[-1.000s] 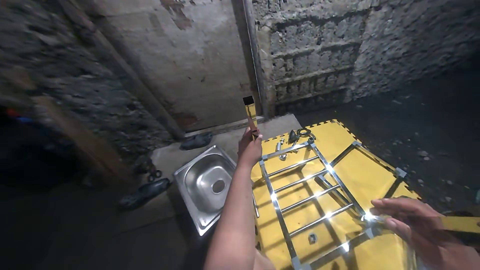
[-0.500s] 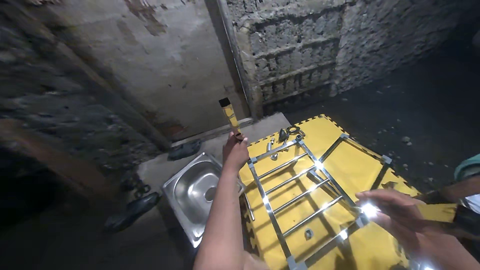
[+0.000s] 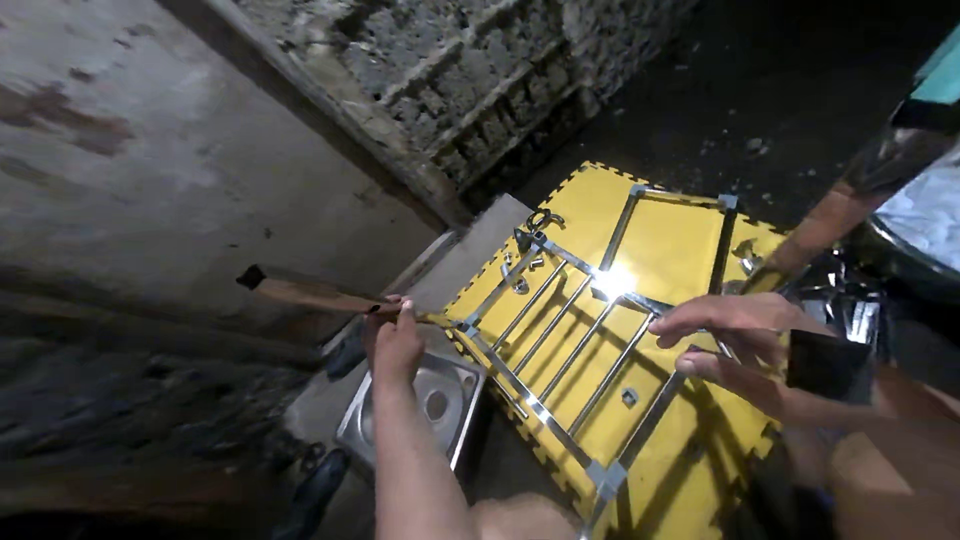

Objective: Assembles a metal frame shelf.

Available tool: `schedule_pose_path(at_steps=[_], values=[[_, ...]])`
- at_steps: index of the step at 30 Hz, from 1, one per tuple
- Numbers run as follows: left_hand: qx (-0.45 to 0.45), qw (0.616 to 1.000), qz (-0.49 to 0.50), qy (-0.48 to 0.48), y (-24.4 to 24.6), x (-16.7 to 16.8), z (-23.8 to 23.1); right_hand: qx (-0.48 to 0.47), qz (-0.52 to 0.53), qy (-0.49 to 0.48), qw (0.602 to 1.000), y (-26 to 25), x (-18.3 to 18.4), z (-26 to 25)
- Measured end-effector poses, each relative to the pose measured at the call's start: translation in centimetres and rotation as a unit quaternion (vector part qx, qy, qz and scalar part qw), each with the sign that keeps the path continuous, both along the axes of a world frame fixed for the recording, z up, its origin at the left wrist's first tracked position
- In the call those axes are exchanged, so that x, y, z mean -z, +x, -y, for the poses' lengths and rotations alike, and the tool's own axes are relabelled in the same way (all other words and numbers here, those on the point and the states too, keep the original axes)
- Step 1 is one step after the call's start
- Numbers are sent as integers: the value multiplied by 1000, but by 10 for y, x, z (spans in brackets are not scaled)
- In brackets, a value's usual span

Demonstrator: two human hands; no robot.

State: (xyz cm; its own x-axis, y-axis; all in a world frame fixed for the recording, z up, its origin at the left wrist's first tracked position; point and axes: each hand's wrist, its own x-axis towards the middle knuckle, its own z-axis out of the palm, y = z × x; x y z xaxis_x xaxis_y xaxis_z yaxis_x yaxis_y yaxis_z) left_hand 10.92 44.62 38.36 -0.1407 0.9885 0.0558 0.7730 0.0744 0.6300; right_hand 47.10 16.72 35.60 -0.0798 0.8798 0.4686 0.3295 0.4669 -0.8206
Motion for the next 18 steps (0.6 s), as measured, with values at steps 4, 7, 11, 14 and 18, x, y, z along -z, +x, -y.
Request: schedule_pose_path(at_steps=[4, 7, 11, 14, 18], values=[[2, 999, 32, 18, 3, -4, 1, 7, 2, -57, 998, 4, 0, 2], [18, 998, 58, 30, -4, 3, -7, 6, -12, -53, 998, 8, 9, 1], [48, 991, 105, 66, -7, 9, -13, -12, -25, -40, 999, 14, 12, 0], [47, 988, 118, 84, -7, 9, -16, -25, -46, -27, 998, 15, 14, -1], [47, 978, 150, 134, -16, 29, -37, -25, -51, -36, 998, 15, 10, 0]])
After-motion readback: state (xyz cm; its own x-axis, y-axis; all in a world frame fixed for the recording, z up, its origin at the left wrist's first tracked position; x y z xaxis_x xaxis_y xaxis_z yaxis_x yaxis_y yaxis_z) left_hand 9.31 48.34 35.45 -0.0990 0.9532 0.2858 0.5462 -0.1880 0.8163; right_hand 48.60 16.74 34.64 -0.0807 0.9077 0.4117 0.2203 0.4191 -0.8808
